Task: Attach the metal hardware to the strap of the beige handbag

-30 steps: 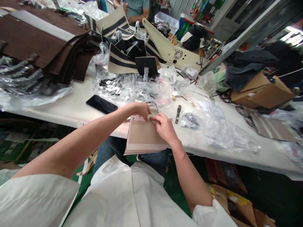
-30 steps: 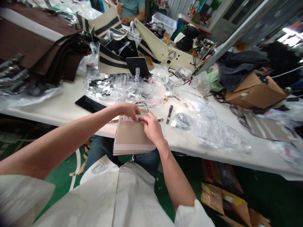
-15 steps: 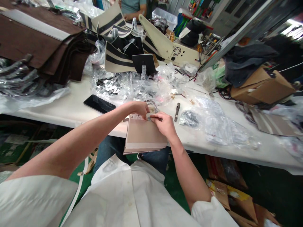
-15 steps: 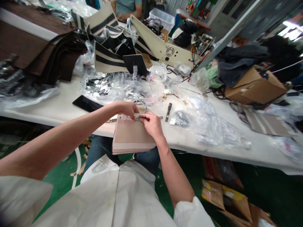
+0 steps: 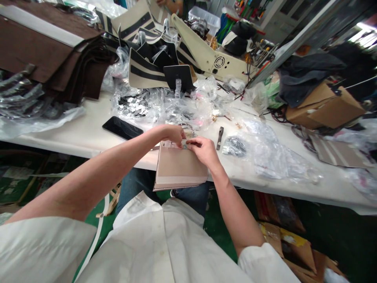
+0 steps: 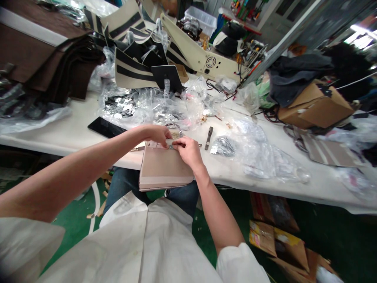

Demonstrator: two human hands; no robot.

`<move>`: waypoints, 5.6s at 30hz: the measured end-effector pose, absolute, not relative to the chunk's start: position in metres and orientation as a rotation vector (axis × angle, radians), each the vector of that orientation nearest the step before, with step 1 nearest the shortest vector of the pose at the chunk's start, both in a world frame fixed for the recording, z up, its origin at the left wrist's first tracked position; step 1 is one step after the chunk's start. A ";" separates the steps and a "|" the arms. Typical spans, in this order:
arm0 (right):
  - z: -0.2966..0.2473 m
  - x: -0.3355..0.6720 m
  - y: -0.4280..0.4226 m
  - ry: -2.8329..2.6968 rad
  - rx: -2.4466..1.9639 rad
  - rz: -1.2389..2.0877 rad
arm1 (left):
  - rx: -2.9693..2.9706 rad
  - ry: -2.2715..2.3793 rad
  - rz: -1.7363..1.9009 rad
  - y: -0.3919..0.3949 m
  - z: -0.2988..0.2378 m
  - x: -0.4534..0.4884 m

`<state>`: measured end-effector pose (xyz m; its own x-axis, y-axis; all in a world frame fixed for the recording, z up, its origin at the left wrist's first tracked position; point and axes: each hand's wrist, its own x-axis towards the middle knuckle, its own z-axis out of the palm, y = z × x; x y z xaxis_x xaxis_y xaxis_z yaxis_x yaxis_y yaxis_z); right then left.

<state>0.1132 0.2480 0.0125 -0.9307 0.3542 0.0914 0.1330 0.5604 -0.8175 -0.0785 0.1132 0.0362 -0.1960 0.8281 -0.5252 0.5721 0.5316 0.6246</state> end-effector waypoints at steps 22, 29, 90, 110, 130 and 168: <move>0.014 0.124 0.238 -2.538 -0.260 1.223 | 1.194 1.832 0.435 0.105 0.028 -0.083; 0.013 0.124 0.239 -2.515 -0.255 1.224 | 1.169 1.860 0.415 0.107 0.033 -0.079; 0.015 0.143 0.224 -2.613 -0.194 0.989 | 1.091 1.844 0.318 0.119 0.036 -0.084; 0.012 0.130 0.227 -2.605 -0.456 1.059 | 1.079 1.849 0.381 0.113 0.030 -0.083; 0.022 0.144 0.207 -2.724 -0.272 0.684 | 1.148 1.489 0.631 0.098 0.027 -0.090; 0.020 0.149 0.260 -2.457 -0.351 1.076 | 0.994 1.943 0.313 0.113 0.047 -0.064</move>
